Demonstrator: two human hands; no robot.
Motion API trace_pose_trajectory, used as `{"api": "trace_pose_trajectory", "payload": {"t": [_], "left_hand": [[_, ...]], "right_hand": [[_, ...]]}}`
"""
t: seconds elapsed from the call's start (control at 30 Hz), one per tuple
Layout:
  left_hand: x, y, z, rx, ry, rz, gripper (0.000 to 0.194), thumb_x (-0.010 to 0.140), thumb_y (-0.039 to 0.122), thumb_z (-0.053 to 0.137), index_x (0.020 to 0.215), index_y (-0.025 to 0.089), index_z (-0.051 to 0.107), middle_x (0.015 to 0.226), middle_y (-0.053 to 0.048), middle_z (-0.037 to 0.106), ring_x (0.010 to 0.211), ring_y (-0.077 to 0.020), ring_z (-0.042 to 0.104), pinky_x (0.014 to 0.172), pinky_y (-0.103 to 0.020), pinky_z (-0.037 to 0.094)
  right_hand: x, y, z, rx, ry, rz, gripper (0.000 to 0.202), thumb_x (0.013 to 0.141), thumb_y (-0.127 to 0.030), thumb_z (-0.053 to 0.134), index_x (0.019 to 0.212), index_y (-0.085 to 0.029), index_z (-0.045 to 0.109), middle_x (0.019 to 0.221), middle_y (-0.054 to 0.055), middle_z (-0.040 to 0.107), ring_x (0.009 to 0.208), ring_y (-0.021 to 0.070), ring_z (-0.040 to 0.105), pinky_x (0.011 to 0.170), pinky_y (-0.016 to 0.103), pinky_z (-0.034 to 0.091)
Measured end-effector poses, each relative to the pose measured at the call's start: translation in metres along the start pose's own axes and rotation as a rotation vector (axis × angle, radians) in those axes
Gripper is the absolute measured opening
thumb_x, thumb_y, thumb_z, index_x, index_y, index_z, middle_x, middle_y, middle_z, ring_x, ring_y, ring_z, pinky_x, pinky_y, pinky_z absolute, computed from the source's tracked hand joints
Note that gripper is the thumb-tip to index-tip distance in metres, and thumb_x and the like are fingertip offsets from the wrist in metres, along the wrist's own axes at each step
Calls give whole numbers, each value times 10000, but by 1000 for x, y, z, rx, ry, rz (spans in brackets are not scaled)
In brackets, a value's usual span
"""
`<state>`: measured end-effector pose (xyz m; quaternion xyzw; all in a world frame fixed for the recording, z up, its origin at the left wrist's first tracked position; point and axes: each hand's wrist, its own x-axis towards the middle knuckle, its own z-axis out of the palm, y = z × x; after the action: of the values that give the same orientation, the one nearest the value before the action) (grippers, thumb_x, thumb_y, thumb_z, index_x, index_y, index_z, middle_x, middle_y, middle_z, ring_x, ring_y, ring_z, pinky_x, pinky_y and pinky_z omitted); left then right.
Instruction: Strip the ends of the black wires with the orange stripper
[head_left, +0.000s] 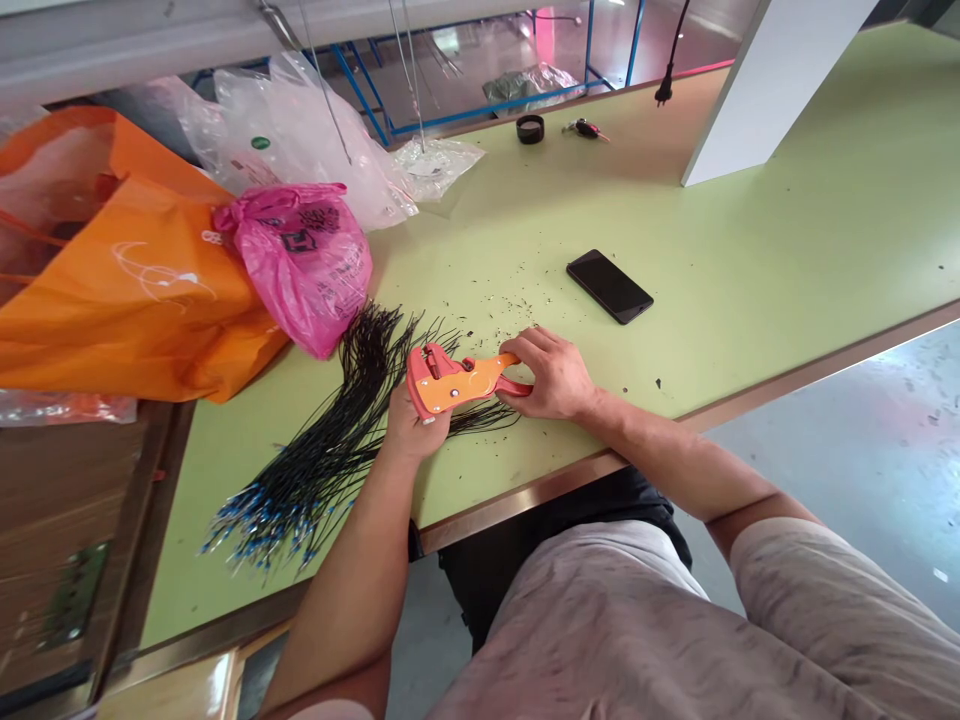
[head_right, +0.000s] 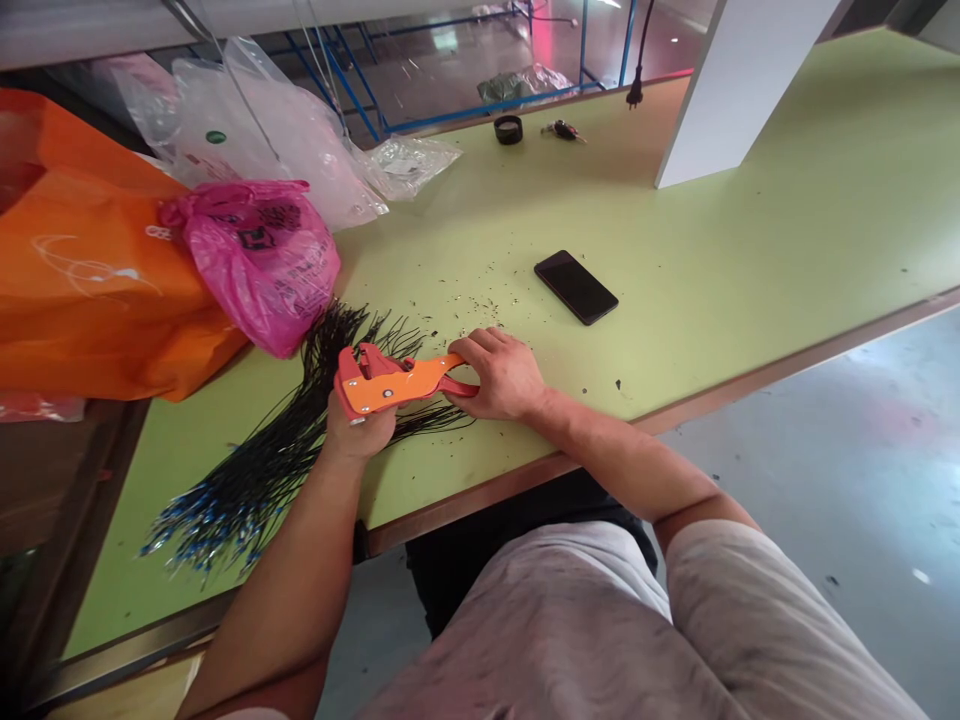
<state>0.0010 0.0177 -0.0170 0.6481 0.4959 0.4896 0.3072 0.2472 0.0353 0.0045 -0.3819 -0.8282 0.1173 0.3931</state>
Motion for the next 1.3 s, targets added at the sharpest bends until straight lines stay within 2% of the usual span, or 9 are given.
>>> {"api": "trace_pose_trajectory", "payload": {"t": [0.1, 0.2, 0.4, 0.53, 0.63, 0.83, 1.03, 1.17, 1.3], "left_hand": [[-1, 3, 4, -73, 44, 45, 459, 763, 649, 883, 868, 225, 745, 822, -74, 764, 783, -254, 746, 747, -369, 646], [-2, 10, 8, -165, 29, 25, 484, 812, 662, 862, 945, 206, 766, 777, -55, 729, 667, -202, 678, 658, -326, 606], [-4, 29, 10, -279, -24, -122, 402, 943, 598, 772, 1041, 208, 770, 759, -14, 675, 587, -123, 539, 535, -244, 484], [-2, 35, 13, -370, -52, -165, 389, 924, 585, 792, 1031, 212, 765, 834, -39, 714, 618, -121, 542, 538, -243, 470], [-2, 37, 15, -370, -98, -155, 400, 929, 589, 781, 1010, 197, 767, 791, -40, 694, 618, -126, 541, 539, -245, 455], [-4, 40, 18, -340, -206, -159, 401, 953, 581, 756, 1017, 185, 762, 722, -25, 656, 599, -131, 555, 522, -243, 440], [2, 33, 17, -231, -156, -200, 433, 926, 600, 757, 1022, 178, 763, 834, -77, 782, 750, -215, 742, 734, -348, 619], [9, 19, 10, -49, -112, -214, 395, 930, 544, 732, 1046, 170, 777, 893, -94, 817, 848, -250, 772, 834, -375, 610], [13, 2, 2, 245, -106, -103, 304, 934, 445, 691, 1050, 185, 798, 932, -88, 808, 884, -264, 737, 889, -382, 573]], "right_hand": [[-1, -1, 1, -15, -30, 48, 191, 897, -406, 672, 910, -216, 648, 762, 27, 638, 690, 177, 525, 631, 322, 377], [-1, -2, 1, 71, -4, 108, 228, 892, -413, 667, 800, -220, 585, 684, -8, 569, 612, 136, 448, 591, 306, 322], [7, 9, -6, 559, 37, 299, 291, 861, -451, 752, 922, -210, 601, 764, -22, 577, 654, 129, 489, 616, 288, 426], [10, 16, -6, 800, -80, 320, 257, 925, -428, 699, 1026, -200, 642, 774, -20, 586, 613, 123, 474, 583, 292, 443], [9, 13, -2, 859, -162, 289, 250, 937, -395, 677, 1089, -200, 640, 793, -12, 608, 647, 133, 523, 612, 298, 480], [8, 3, 4, 775, -117, 289, 223, 850, -321, 705, 991, -208, 574, 901, 22, 657, 754, 150, 585, 708, 317, 526], [9, 0, -5, 745, -167, 218, 175, 874, -301, 664, 959, -217, 537, 876, 4, 597, 744, 144, 546, 709, 321, 510], [11, -5, -14, 743, -250, 155, 136, 903, -302, 649, 937, -213, 553, 877, 11, 596, 763, 147, 548, 728, 329, 515], [10, -8, -17, 755, -284, 128, 119, 921, -291, 649, 947, -211, 565, 891, 17, 600, 785, 151, 570, 745, 334, 526]]}}
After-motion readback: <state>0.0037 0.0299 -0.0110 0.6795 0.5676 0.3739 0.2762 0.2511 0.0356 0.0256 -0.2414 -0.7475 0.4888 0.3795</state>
